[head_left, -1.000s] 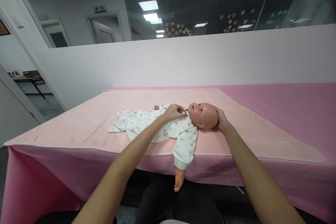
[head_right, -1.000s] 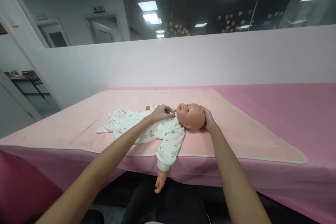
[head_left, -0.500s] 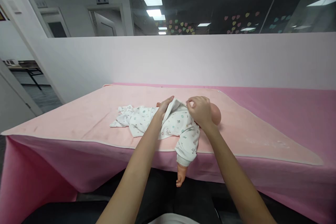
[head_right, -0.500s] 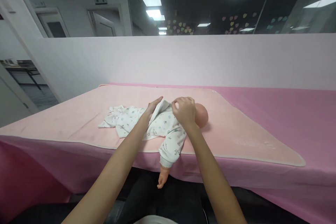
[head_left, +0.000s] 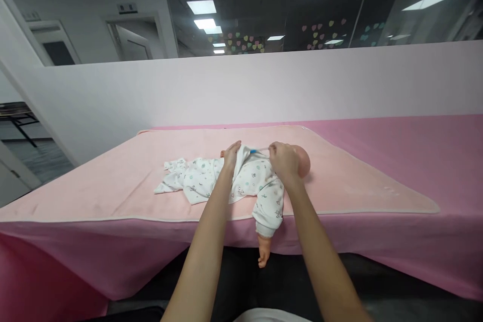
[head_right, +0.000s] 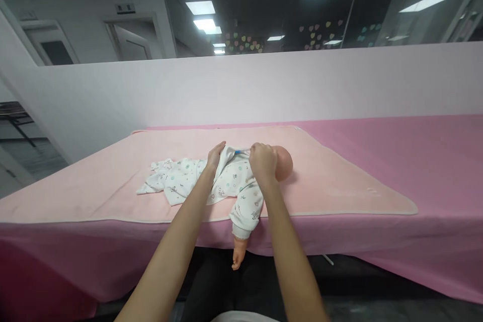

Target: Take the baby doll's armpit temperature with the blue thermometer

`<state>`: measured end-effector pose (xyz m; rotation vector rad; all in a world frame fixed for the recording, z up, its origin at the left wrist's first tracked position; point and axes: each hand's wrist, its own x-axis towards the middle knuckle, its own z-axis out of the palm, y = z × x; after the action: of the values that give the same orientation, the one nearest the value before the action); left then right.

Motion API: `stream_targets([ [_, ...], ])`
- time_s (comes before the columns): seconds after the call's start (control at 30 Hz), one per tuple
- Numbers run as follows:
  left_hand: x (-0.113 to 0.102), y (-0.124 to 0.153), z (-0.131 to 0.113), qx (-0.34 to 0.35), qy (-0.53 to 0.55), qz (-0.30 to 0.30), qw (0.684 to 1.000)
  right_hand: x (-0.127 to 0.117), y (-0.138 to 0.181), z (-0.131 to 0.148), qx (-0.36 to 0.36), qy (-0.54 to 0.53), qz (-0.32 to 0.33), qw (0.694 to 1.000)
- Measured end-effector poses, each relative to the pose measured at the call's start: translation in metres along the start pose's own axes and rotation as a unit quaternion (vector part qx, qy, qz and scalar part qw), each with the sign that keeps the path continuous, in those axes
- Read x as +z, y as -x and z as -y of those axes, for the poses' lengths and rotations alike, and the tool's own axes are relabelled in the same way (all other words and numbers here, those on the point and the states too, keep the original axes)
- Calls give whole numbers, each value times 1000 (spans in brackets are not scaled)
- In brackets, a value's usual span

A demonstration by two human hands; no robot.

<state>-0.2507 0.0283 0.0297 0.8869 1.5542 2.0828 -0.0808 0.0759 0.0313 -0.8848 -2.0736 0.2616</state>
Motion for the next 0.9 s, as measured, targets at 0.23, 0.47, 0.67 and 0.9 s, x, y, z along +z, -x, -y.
stream_targets([
  [0.23,13,16,-5,-3,-158,218,963,-45,53,-18,61,-399,-88,911],
  [0.47,17,25,-12,-31,-176,319,931,-67,57,-28,61,-421,-102,899],
  [0.67,15,24,-12,-31,-179,317,931,-65,59,-31,52,-468,-96,877],
  [0.9,15,27,-14,-9,-185,321,929,-63,58,-26,59,-459,-72,883],
])
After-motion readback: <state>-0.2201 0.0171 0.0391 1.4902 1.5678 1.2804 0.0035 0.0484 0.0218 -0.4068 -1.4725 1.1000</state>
